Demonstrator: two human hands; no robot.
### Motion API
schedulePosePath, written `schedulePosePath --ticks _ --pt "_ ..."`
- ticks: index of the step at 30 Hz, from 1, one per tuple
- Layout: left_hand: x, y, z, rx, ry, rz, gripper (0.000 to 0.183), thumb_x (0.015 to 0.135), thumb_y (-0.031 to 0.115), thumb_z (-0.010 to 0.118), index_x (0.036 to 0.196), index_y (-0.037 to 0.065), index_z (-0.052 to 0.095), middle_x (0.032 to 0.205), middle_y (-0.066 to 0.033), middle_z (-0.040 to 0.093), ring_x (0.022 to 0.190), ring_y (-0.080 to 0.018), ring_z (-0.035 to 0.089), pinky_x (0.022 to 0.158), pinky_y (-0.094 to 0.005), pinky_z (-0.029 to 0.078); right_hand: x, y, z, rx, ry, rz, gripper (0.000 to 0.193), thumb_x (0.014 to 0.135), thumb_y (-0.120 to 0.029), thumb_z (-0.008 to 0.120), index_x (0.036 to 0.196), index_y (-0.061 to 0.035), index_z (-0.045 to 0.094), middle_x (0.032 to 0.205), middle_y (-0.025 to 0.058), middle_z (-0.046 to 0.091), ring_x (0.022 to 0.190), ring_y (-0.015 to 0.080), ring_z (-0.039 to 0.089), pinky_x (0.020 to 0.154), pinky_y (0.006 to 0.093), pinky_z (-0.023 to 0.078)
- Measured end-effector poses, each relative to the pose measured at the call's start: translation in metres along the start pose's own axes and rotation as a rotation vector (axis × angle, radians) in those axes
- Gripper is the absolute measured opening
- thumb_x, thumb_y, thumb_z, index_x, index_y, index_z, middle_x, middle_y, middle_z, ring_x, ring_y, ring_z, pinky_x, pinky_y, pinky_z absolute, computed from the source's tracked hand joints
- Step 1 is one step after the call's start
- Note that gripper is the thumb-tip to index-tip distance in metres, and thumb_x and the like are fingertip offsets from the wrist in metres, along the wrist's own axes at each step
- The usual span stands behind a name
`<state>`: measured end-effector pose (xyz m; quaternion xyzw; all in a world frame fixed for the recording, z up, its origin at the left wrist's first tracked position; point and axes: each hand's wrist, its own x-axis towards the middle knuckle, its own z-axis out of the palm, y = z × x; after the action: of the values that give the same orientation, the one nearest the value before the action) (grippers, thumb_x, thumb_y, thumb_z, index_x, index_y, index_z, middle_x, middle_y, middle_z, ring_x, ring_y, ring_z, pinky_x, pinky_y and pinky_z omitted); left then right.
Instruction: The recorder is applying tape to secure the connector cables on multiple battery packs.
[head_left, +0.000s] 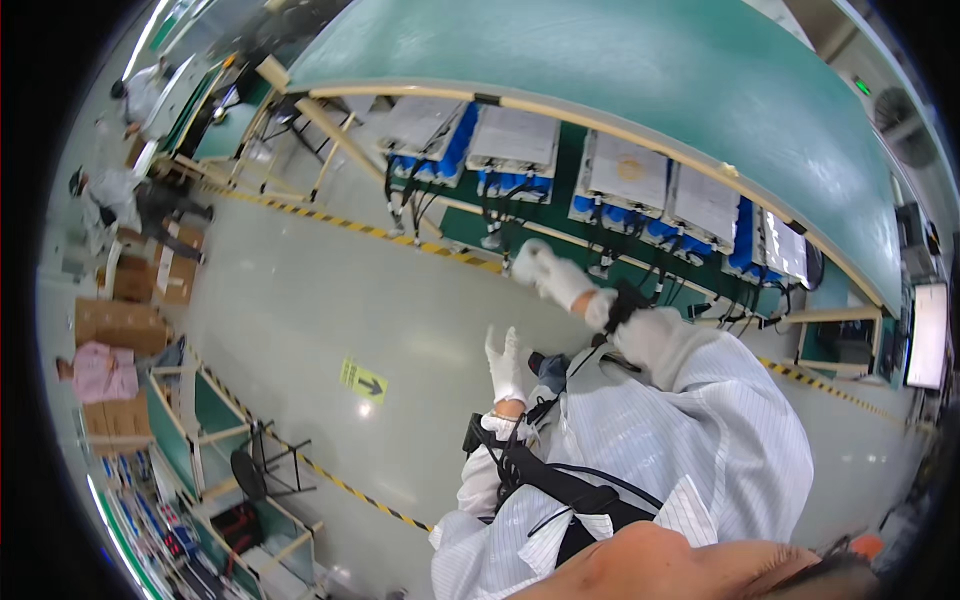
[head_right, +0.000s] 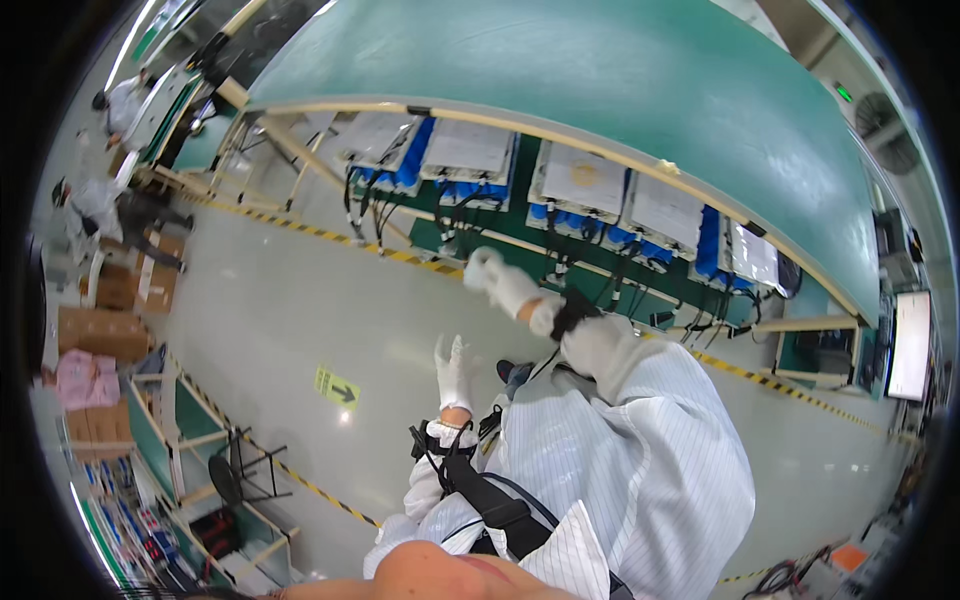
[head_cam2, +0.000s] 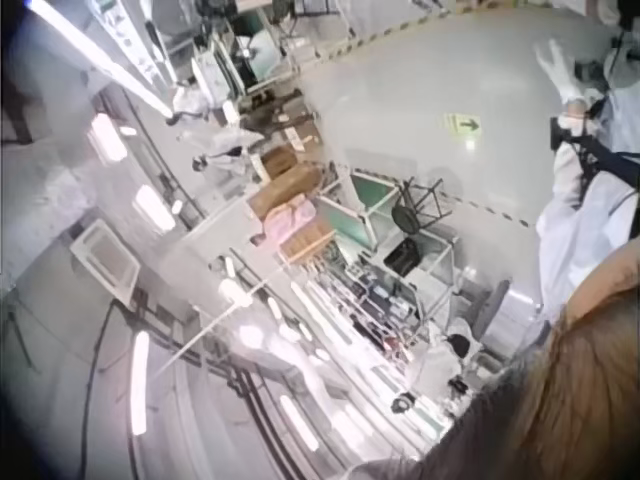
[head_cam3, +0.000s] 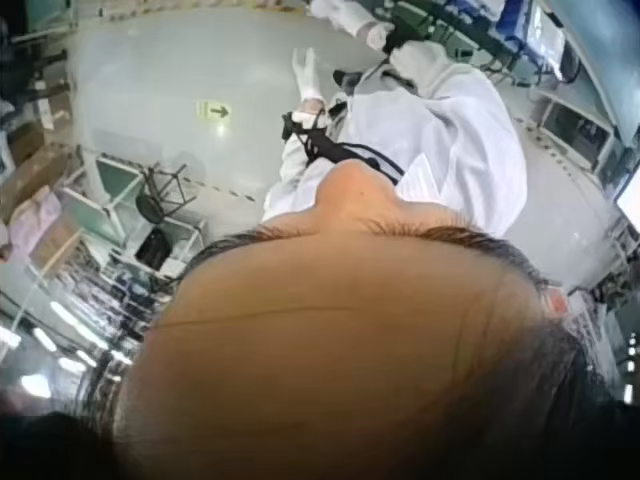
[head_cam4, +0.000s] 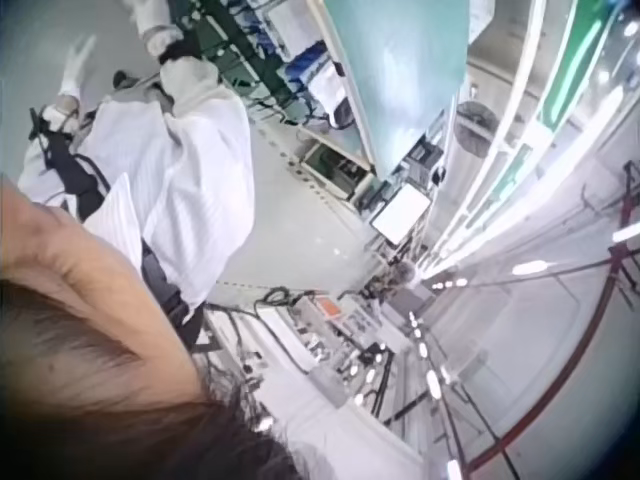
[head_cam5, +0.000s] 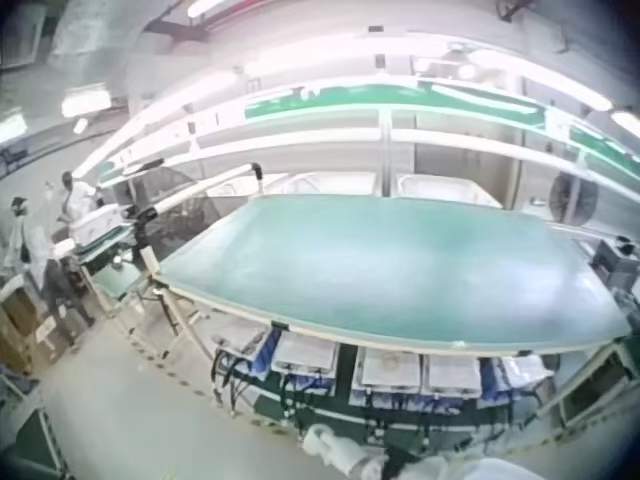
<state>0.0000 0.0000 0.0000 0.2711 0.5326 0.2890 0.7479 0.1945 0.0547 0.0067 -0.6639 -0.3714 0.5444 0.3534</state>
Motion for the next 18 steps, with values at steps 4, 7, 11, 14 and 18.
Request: schedulePosePath --ticks 4,7,11,14,18 --pt "0.003 0.038 0.036 0.013 0.016 0.232 0.060 0.086 0.028 0.057 0.133 0.009 0.027 0.110 -0.0081 0.049 0.092 -0.0175 0.054 0.076 -0.0329 0.048 -0.090 -0.047 0.011 -0.597 0.151 -0.589 0.026 0.086 -0.027 0.046 0.105 -0.0088 0.049 0.076 0.0117 0.059 0.069 0.0262 0.060 0.062 0.0389 0.046" --pt "0.015 0.031 0.044 -0.086 -0.265 0.163 0.047 0.087 0.027 0.055 0.125 0.004 0.038 0.111 -0.0093 0.048 0.096 -0.0193 0.052 0.078 -0.0339 0.049 -0.117 -0.066 -0.011 -0.816 -0.208 -0.233 0.029 0.085 -0.028 0.047 0.110 -0.0130 0.050 0.085 0.0147 0.059 0.078 0.0296 0.059 0.069 0.0390 0.046" --pt "0.005 0.032 0.060 -0.344 -0.328 -0.094 0.027 0.090 0.031 0.047 0.111 0.015 0.046 0.103 -0.0019 0.049 0.094 -0.0175 0.050 0.081 -0.0379 0.045 -0.107 -0.071 -0.079 -0.658 -0.201 -0.453 0.036 0.083 -0.036 0.050 0.114 -0.0167 0.052 0.100 0.0102 0.061 0.088 0.0298 0.058 0.076 0.0385 0.046" --pt "0.018 0.023 0.050 -0.331 -0.375 -0.033 0.023 0.090 0.031 0.046 0.109 0.017 0.047 0.103 -0.0002 0.049 0.093 -0.0173 0.051 0.082 -0.0387 0.044 -0.060 -0.062 -0.163 -0.831 0.148 -0.516 0.026 0.089 -0.028 0.043 0.105 -0.0118 0.056 0.106 0.0085 0.057 0.089 0.0295 0.057 0.078 0.0372 0.046" --pt "0.021 0.029 0.055 -0.307 -0.329 -0.016 0.025 0.090 0.032 0.047 0.110 0.018 0.047 0.105 0.0002 0.050 0.097 -0.0182 0.050 0.083 -0.0389 0.044 0.000 -0.012 -0.254 -1.077 0.840 -0.295 0.025 0.089 -0.030 0.049 0.101 -0.0113 0.059 0.080 0.0026 0.059 0.072 0.0143 0.057 0.063 0.0247 0.044"
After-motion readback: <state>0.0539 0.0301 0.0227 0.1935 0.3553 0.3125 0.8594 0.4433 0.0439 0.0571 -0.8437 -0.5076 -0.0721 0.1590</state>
